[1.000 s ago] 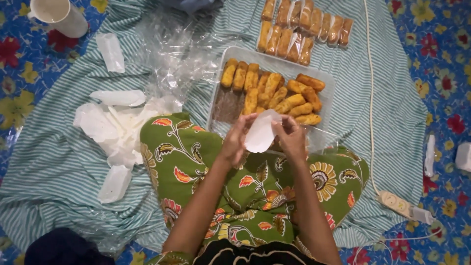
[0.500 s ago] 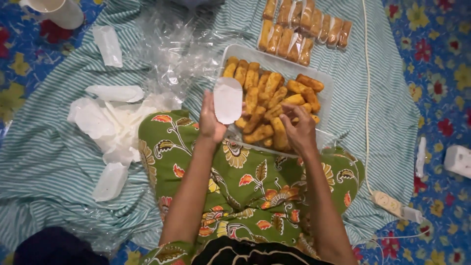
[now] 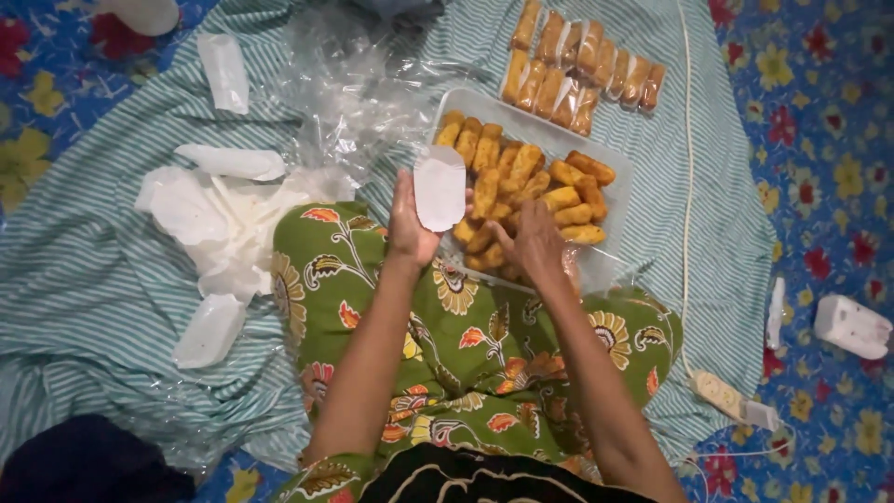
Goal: Wrapping individual fried food items in small plastic sheets for packaging.
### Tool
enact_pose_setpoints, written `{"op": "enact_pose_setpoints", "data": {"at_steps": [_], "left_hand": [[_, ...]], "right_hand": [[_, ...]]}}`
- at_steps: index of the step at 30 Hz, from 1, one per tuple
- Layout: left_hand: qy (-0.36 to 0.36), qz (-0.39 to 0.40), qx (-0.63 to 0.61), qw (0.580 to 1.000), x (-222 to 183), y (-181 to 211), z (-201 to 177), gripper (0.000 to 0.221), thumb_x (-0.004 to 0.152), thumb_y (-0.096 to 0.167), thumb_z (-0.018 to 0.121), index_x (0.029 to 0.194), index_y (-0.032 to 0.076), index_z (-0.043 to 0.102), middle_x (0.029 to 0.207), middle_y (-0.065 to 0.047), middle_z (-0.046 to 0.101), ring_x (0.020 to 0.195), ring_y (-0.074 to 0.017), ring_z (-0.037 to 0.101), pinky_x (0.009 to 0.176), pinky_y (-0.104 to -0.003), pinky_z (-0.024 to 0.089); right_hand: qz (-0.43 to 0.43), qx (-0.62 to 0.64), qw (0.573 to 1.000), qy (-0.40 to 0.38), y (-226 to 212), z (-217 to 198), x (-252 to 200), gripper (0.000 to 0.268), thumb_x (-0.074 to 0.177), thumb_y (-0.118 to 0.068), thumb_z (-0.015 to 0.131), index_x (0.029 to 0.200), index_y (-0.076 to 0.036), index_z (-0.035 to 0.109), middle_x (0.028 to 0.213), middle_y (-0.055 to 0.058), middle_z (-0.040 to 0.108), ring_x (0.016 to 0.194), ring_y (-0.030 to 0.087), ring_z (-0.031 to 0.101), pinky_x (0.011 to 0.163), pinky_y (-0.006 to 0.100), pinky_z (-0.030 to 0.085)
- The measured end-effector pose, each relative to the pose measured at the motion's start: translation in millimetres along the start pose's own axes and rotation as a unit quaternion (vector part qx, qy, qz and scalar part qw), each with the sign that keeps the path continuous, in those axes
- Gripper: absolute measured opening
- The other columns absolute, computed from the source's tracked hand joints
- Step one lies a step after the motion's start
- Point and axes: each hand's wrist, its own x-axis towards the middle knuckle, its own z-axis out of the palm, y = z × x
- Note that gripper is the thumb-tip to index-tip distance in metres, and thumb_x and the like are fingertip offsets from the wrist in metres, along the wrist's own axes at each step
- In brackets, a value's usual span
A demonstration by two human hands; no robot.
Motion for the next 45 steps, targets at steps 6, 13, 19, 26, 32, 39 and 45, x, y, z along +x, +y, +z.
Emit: {"op": "enact_pose_setpoints", "data": {"at_steps": [6, 13, 19, 26, 32, 39, 45], "left_hand": [[-0.002, -0.006, 0.005, 1.0, 0, 1, -3, 0.066, 0.093, 0.07, 0.052, 0.132, 0.019, 0.064, 0.124, -0.023, 0.07, 0.102, -0.0459, 0.072, 0.085, -0.061, 0.063], [-0.001, -0.004, -0.006, 1.0, -1, 0, -7, 0.064, 0.093, 0.07, 0.052, 0.129, 0.019, 0.067, 0.121, -0.022, 0.071, 0.1, -0.0439, 0.073, 0.083, -0.059, 0.064], [0.002, -0.007, -0.009, 1.0, -5, 5, -2, 0.064, 0.093, 0.069, 0.053, 0.126, 0.017, 0.069, 0.12, -0.024, 0.071, 0.099, -0.0455, 0.073, 0.083, -0.059, 0.063], [0.008, -0.01, -0.012, 1.0, -4, 4, -1, 0.063, 0.091, 0.069, 0.056, 0.124, 0.017, 0.07, 0.117, -0.024, 0.072, 0.097, -0.0445, 0.074, 0.082, -0.057, 0.065], [0.003, 0.002, 0.017, 1.0, -8, 3, 1, 0.064, 0.093, 0.069, 0.054, 0.124, 0.015, 0.07, 0.117, -0.024, 0.072, 0.097, -0.0429, 0.074, 0.083, -0.055, 0.064], [0.004, 0.011, 0.07, 0.997, -1, -8, -12, 0.061, 0.097, 0.065, 0.05, 0.128, 0.017, 0.07, 0.124, -0.024, 0.07, 0.103, -0.0443, 0.072, 0.088, -0.059, 0.061], [-0.004, 0.026, 0.105, 0.994, 1, -11, -9, 0.065, 0.097, 0.066, 0.05, 0.131, 0.013, 0.068, 0.122, -0.026, 0.069, 0.101, -0.0445, 0.072, 0.087, -0.057, 0.062]], "right_hand": [[0.021, -0.056, 0.997, 0.049, -5, 22, -3, 0.071, 0.079, -0.062, 0.077, 0.107, 0.0, 0.058, 0.096, 0.014, 0.051, 0.078, 0.042, 0.067, 0.064, 0.051, 0.059], [0.073, 0.008, 0.997, 0.003, -20, 19, -3, 0.067, 0.076, -0.052, 0.083, 0.109, -0.002, 0.054, 0.104, 0.015, 0.049, 0.092, 0.047, 0.067, 0.071, 0.055, 0.06], [0.14, 0.135, 0.98, -0.051, -38, 3, -6, 0.066, 0.077, -0.041, 0.086, 0.125, -0.009, 0.054, 0.117, 0.019, 0.049, 0.119, 0.048, 0.055, 0.097, 0.054, 0.052], [0.15, 0.142, 0.977, -0.05, -55, 7, -9, 0.069, 0.077, -0.044, 0.086, 0.126, -0.012, 0.05, 0.116, 0.015, 0.058, 0.117, 0.041, 0.06, 0.093, 0.056, 0.055], [0.147, 0.209, 0.967, -0.01, -56, 17, -9, 0.065, 0.076, -0.027, 0.087, 0.125, -0.011, 0.047, 0.116, 0.017, 0.056, 0.116, 0.043, 0.06, 0.093, 0.052, 0.056], [0.171, 0.319, 0.932, 0.014, -41, 32, -16, 0.064, 0.077, -0.018, 0.087, 0.127, -0.008, 0.049, 0.116, 0.021, 0.058, 0.112, 0.044, 0.063, 0.083, 0.042, 0.062], [0.228, 0.389, 0.893, 0.022, -23, 39, -20, 0.062, 0.081, -0.022, 0.088, 0.13, -0.016, 0.05, 0.122, 0.013, 0.059, 0.109, 0.032, 0.069, 0.085, 0.04, 0.063]]}}
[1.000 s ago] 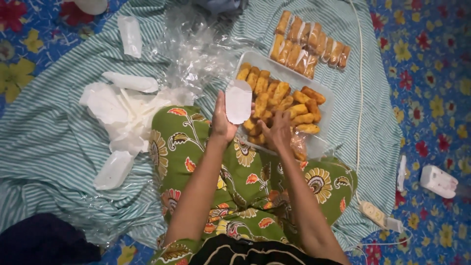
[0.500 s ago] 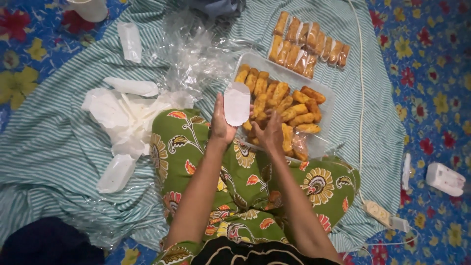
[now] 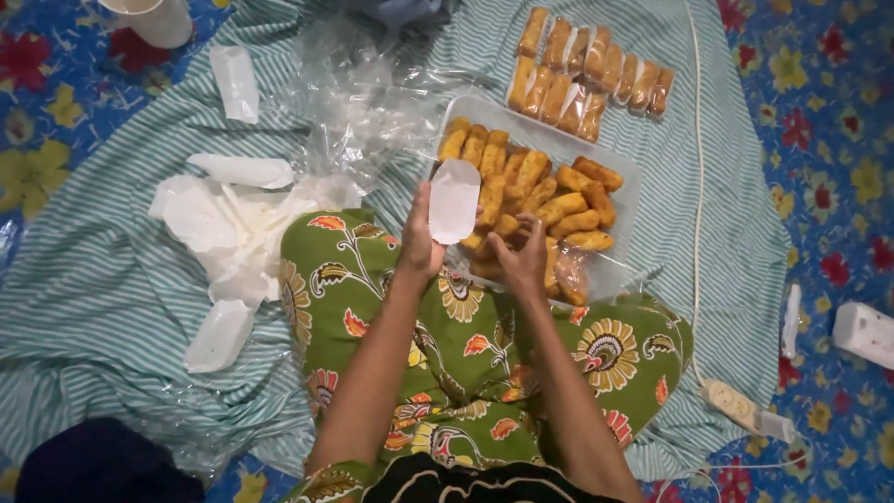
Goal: Wrapping individual fried food items in small plastic sheets for packaging.
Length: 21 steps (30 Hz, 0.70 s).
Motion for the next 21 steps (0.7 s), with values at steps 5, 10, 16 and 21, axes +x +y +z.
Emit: {"op": "enact_pose_setpoints", "data": {"at_steps": [5, 10, 16, 21], "left_hand": [[0.001, 0.011, 0.06, 0.998, 7, -7, -9, 0.066, 0.098, 0.066, 0.047, 0.134, 0.014, 0.065, 0.123, -0.027, 0.069, 0.101, -0.0449, 0.073, 0.087, -0.056, 0.062], [0.024, 0.084, 0.176, 0.98, -19, -6, 31, 0.062, 0.103, 0.057, 0.048, 0.137, 0.007, 0.063, 0.132, -0.024, 0.066, 0.113, -0.0363, 0.07, 0.107, -0.052, 0.051], [-0.037, 0.128, 0.332, 0.934, -41, -10, 46, 0.056, 0.109, 0.05, 0.039, 0.138, 0.008, 0.063, 0.135, -0.019, 0.062, 0.125, -0.0236, 0.057, 0.117, -0.044, 0.036], [-0.076, 0.092, 0.289, 0.95, -48, -10, 54, 0.053, 0.109, 0.049, 0.039, 0.136, 0.011, 0.064, 0.119, -0.005, 0.069, 0.112, -0.0096, 0.06, 0.108, -0.034, 0.044]], "right_hand": [[-0.001, 0.072, 0.997, 0.024, -30, -36, -3, 0.064, 0.08, -0.019, 0.089, 0.129, -0.014, 0.048, 0.123, 0.016, 0.057, 0.107, 0.034, 0.069, 0.089, 0.042, 0.06], [0.023, 0.167, 0.985, -0.023, -67, -74, 5, 0.059, 0.083, -0.015, 0.088, 0.127, -0.014, 0.048, 0.122, 0.01, 0.051, 0.102, 0.027, 0.067, 0.078, 0.036, 0.065], [0.071, 0.171, 0.975, -0.125, -121, -87, -2, 0.06, 0.082, -0.016, 0.087, 0.128, -0.011, 0.049, 0.126, 0.012, 0.051, 0.091, 0.018, 0.063, 0.068, 0.031, 0.064], [0.116, 0.133, 0.971, -0.161, -162, -87, -13, 0.063, 0.082, -0.017, 0.085, 0.13, -0.011, 0.043, 0.124, 0.015, 0.047, 0.093, 0.018, 0.058, 0.068, 0.027, 0.064]]}}
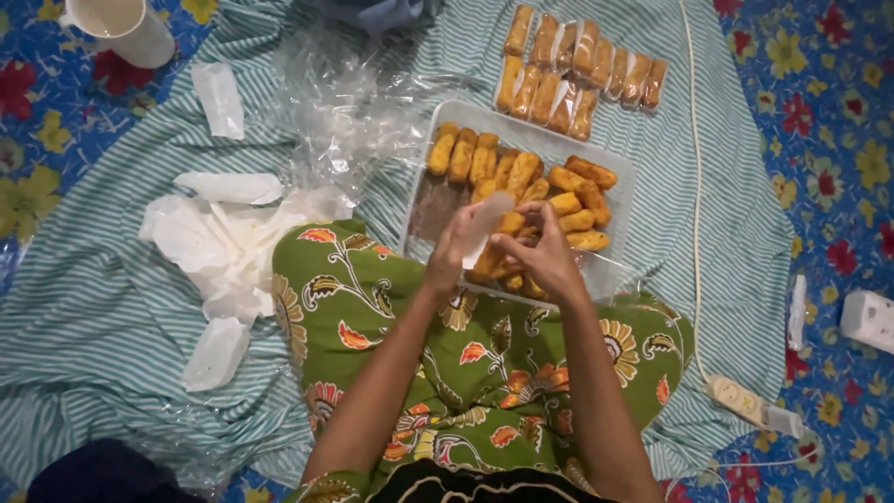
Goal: Wrapping individual fried food items in small plastic sheets for packaging.
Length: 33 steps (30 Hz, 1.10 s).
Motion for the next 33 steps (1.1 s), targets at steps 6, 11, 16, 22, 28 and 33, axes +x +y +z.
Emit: {"op": "enact_pose_setpoints", "data": {"at_steps": [6, 11, 16, 22, 28, 33], "left_hand": [[-0.032, 0.007, -0.013, 0.999, -3, 1, 2, 0.055, 0.11, 0.047, 0.04, 0.138, 0.004, 0.061, 0.137, -0.019, 0.063, 0.134, -0.0212, 0.054, 0.12, -0.042, 0.033], [-0.046, 0.022, -0.03, 0.998, -6, 3, 5, 0.057, 0.111, 0.045, 0.041, 0.138, -0.001, 0.06, 0.142, -0.025, 0.057, 0.139, -0.0308, 0.046, 0.122, -0.049, 0.027], [-0.036, -0.003, 0.025, 0.999, -16, 17, 5, 0.056, 0.11, 0.046, 0.039, 0.138, 0.002, 0.061, 0.139, -0.02, 0.062, 0.137, -0.0267, 0.05, 0.122, -0.045, 0.029], [0.016, -0.027, 0.029, 0.999, -13, 2, -4, 0.044, 0.109, 0.046, 0.049, 0.127, 0.012, 0.068, 0.117, -0.005, 0.069, 0.117, -0.0143, 0.058, 0.112, -0.039, 0.039], [0.034, -0.04, -0.048, 0.997, -28, 40, 14, 0.029, 0.104, 0.034, 0.062, 0.12, 0.013, 0.071, 0.097, -0.002, 0.072, 0.09, -0.0105, 0.063, 0.087, -0.029, 0.053], [0.03, -0.04, -0.103, 0.993, -30, 51, 20, 0.024, 0.101, 0.026, 0.065, 0.119, 0.011, 0.072, 0.089, -0.004, 0.073, 0.08, -0.0096, 0.066, 0.076, -0.027, 0.055]], "right_hand": [[-0.002, -0.045, 0.999, 0.001, 3, 1, 8, 0.065, 0.08, -0.021, 0.088, 0.127, -0.011, 0.045, 0.121, 0.018, 0.052, 0.091, 0.02, 0.059, 0.065, 0.028, 0.065], [-0.002, -0.107, 0.994, 0.016, 28, -6, 28, 0.064, 0.081, -0.025, 0.088, 0.128, -0.012, 0.047, 0.122, 0.024, 0.055, 0.094, 0.028, 0.066, 0.065, 0.031, 0.066], [-0.014, -0.216, 0.975, 0.042, 16, 5, 23, 0.07, 0.079, -0.035, 0.089, 0.131, -0.014, 0.045, 0.119, 0.021, 0.063, 0.095, 0.034, 0.072, 0.072, 0.042, 0.065], [-0.008, -0.168, 0.984, 0.055, 8, 11, 13, 0.075, 0.08, -0.026, 0.089, 0.136, -0.013, 0.041, 0.116, 0.019, 0.065, 0.088, 0.029, 0.071, 0.066, 0.033, 0.067], [-0.044, -0.07, 0.995, 0.048, 20, 5, 8, 0.065, 0.088, -0.025, 0.081, 0.139, -0.008, 0.045, 0.12, 0.025, 0.063, 0.094, 0.032, 0.071, 0.071, 0.036, 0.067], [-0.077, -0.023, 0.99, 0.119, 70, -11, 20, 0.046, 0.102, -0.034, 0.064, 0.136, -0.004, 0.052, 0.125, 0.023, 0.062, 0.107, 0.032, 0.066, 0.077, 0.04, 0.064]]}}
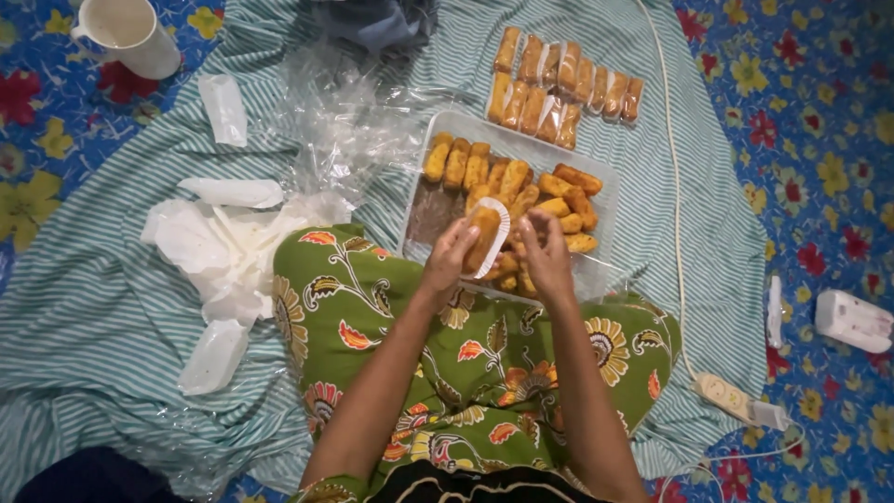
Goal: Wrapping individual fried food items in small plastic sheets for packaging.
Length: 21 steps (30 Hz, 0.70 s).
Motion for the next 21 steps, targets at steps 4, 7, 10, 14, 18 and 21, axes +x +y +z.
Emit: {"op": "enact_pose_setpoints", "data": {"at_steps": [4, 7, 10, 14, 18, 21], "left_hand": [[-0.004, -0.028, 0.035, 0.999, 25, -43, -22, 0.021, 0.101, 0.025, 0.066, 0.118, 0.014, 0.071, 0.088, -0.006, 0.072, 0.072, -0.0125, 0.067, 0.059, -0.025, 0.057], [-0.002, -0.031, 0.068, 0.997, 27, -49, -25, 0.029, 0.1, 0.029, 0.065, 0.125, 0.014, 0.066, 0.094, -0.008, 0.07, 0.074, -0.0156, 0.067, 0.058, -0.028, 0.057], [-0.005, -0.073, 0.048, 0.996, 35, -62, -31, 0.027, 0.102, 0.029, 0.062, 0.124, 0.014, 0.059, 0.084, -0.015, 0.068, 0.06, -0.0255, 0.072, 0.042, -0.03, 0.059], [-0.011, -0.095, 0.096, 0.991, 36, -64, -30, 0.025, 0.102, 0.027, 0.061, 0.122, 0.012, 0.064, 0.091, -0.018, 0.069, 0.062, -0.0261, 0.072, 0.041, -0.036, 0.061], [-0.028, -0.127, 0.113, 0.985, 37, -61, -25, 0.028, 0.104, 0.025, 0.057, 0.127, 0.012, 0.065, 0.097, -0.018, 0.069, 0.065, -0.0261, 0.073, 0.05, -0.04, 0.067], [-0.017, -0.134, 0.095, 0.986, 36, -63, -25, 0.029, 0.103, 0.026, 0.059, 0.128, 0.013, 0.066, 0.096, -0.02, 0.066, 0.068, -0.0303, 0.074, 0.057, -0.044, 0.067]], "right_hand": [[0.098, 0.127, 0.986, -0.041, 45, 1, 0, 0.047, 0.106, -0.036, 0.052, 0.142, -0.007, 0.053, 0.13, 0.016, 0.061, 0.108, 0.024, 0.066, 0.08, 0.036, 0.063], [0.123, 0.256, 0.954, -0.099, 46, 3, -7, 0.046, 0.102, -0.025, 0.055, 0.142, -0.004, 0.052, 0.122, 0.015, 0.066, 0.099, 0.024, 0.071, 0.072, 0.034, 0.063], [0.14, 0.238, 0.958, -0.078, 32, 1, -18, 0.046, 0.091, -0.007, 0.064, 0.136, -0.001, 0.059, 0.122, 0.016, 0.065, 0.1, 0.025, 0.069, 0.077, 0.036, 0.062], [0.118, 0.193, 0.97, -0.086, 38, -2, -16, 0.042, 0.085, -0.003, 0.073, 0.127, -0.005, 0.068, 0.113, 0.01, 0.068, 0.093, 0.021, 0.069, 0.077, 0.035, 0.063], [0.121, 0.23, 0.96, -0.101, 53, -9, -11, 0.046, 0.086, -0.006, 0.079, 0.129, -0.002, 0.064, 0.112, 0.009, 0.067, 0.094, 0.019, 0.068, 0.077, 0.034, 0.063], [0.119, 0.234, 0.958, -0.113, 55, -12, -15, 0.05, 0.085, -0.008, 0.081, 0.131, -0.003, 0.062, 0.114, 0.009, 0.066, 0.097, 0.019, 0.067, 0.08, 0.034, 0.062]]}}
